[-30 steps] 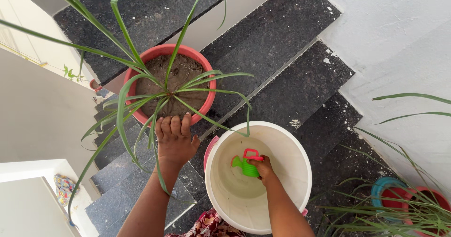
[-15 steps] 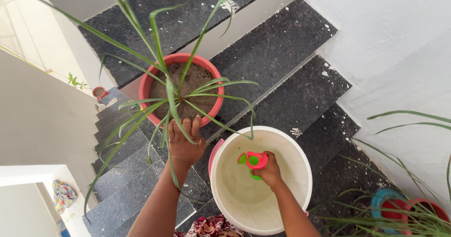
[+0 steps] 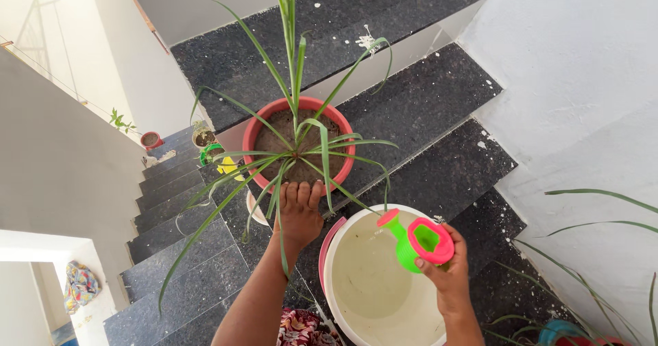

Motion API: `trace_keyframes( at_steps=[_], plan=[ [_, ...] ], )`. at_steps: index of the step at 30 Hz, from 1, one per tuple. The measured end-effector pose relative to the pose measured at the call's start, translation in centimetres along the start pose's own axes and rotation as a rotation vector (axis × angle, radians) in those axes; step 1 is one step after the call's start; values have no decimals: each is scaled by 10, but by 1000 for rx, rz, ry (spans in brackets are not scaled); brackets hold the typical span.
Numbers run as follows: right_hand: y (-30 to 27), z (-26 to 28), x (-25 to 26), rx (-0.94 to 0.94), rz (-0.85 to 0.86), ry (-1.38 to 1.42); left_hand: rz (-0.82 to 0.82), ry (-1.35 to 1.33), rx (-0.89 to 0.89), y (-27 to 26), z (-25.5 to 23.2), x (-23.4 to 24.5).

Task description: The person waters several potted plants on a staircase and a landing using a small plastic watering can, refilling the can from a bucket of water.

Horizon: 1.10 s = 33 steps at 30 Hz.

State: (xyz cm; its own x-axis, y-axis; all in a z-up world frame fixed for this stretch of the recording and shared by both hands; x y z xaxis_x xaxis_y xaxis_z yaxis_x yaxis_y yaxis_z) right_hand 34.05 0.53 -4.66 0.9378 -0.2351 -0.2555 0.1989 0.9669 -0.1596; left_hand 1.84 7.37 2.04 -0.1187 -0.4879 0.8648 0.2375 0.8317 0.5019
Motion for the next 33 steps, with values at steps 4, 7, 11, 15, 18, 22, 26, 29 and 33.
trace_keyframes(
  at_steps=[4,7,11,15,18,22,26,29,33],
  plan=[
    [12,59,-26,183,64,-2,35,-17,1,-2,1,-8],
    [20,91,-48,214,110,-11,26,-18,1,-6,0,-11],
    [33,129,-83,232,158,-87,23,-46,-8,-3,0,-11],
    [43,156,-124,246,255,-113,13,-100,-6,-3,-2,-6],
    [48,166,-153,260,303,-192,40,-203,-15,-2,-1,-3],
    [56,168,-189,246,337,-370,-45,-151,-60,-4,0,3],
    [66,169,-217,234,361,-442,-50,-110,-106,-7,-1,-6],
    [74,169,-240,226,410,-426,-83,-122,-123,-8,-1,-9],
    [82,180,-264,303,421,-517,-162,-47,-143,-9,-1,-5]
  ],
)
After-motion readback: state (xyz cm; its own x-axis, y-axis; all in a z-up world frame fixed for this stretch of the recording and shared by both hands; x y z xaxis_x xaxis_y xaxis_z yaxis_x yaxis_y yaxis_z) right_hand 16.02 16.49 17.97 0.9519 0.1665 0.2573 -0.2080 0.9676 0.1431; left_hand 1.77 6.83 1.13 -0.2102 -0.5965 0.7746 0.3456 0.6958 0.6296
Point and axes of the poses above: each hand's wrist, its own y-axis towards the middle knuckle, its own x-axis out of the back of the hand, z = x × y, the point moved 8 cm from there along y, towards the middle knuckle, and after that the axes turned 3 degrees about -z, right-handed, at the moved point
